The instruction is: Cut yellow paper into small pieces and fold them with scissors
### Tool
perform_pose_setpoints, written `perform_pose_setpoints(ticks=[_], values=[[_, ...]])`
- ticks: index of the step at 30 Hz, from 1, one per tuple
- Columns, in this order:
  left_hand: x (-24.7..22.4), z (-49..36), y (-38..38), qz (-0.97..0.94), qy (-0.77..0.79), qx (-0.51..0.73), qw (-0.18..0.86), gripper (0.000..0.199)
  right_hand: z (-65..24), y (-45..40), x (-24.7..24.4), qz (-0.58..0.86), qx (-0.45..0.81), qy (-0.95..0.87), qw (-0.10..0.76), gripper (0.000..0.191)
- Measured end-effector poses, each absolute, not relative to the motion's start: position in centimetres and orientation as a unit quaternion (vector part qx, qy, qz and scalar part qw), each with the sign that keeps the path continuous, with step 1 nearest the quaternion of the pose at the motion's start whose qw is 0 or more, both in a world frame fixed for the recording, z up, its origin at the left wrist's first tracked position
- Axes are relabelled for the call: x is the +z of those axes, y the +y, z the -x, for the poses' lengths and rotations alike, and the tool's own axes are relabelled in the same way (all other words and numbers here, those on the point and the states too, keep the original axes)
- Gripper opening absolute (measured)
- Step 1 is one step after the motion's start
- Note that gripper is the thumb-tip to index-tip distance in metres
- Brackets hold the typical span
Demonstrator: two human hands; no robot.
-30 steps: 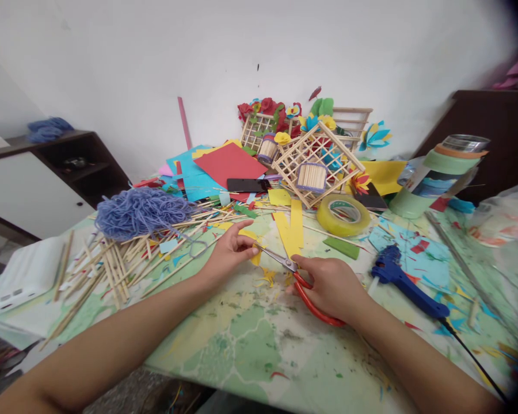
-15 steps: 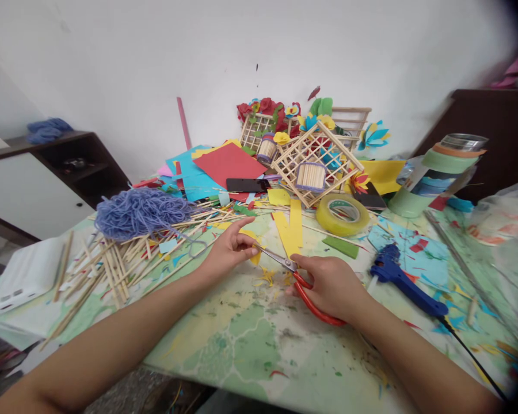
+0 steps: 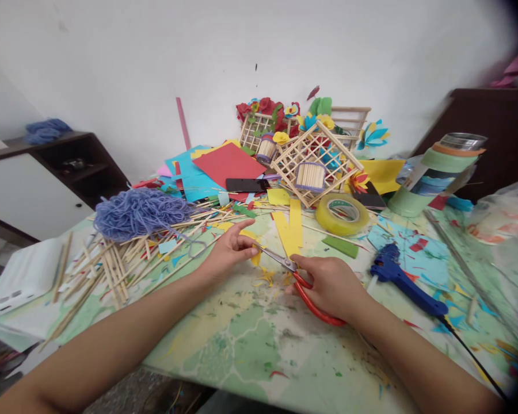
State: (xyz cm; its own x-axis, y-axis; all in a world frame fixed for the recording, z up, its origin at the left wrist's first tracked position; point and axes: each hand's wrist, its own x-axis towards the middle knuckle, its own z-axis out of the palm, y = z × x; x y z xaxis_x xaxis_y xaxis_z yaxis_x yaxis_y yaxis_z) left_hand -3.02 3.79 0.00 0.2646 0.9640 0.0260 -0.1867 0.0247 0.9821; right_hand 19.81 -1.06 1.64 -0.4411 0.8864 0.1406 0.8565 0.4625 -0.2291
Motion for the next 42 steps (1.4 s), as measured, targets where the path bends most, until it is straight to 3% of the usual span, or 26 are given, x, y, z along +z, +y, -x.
perform_pose_setpoints(ticks=[42], values=[[0.22, 2.96, 3.26, -0.505, 0.402, 0.451, 0.617, 0.065, -19.63, -1.08, 2.43, 0.575, 0.026, -0.810, 0.113, 0.048]])
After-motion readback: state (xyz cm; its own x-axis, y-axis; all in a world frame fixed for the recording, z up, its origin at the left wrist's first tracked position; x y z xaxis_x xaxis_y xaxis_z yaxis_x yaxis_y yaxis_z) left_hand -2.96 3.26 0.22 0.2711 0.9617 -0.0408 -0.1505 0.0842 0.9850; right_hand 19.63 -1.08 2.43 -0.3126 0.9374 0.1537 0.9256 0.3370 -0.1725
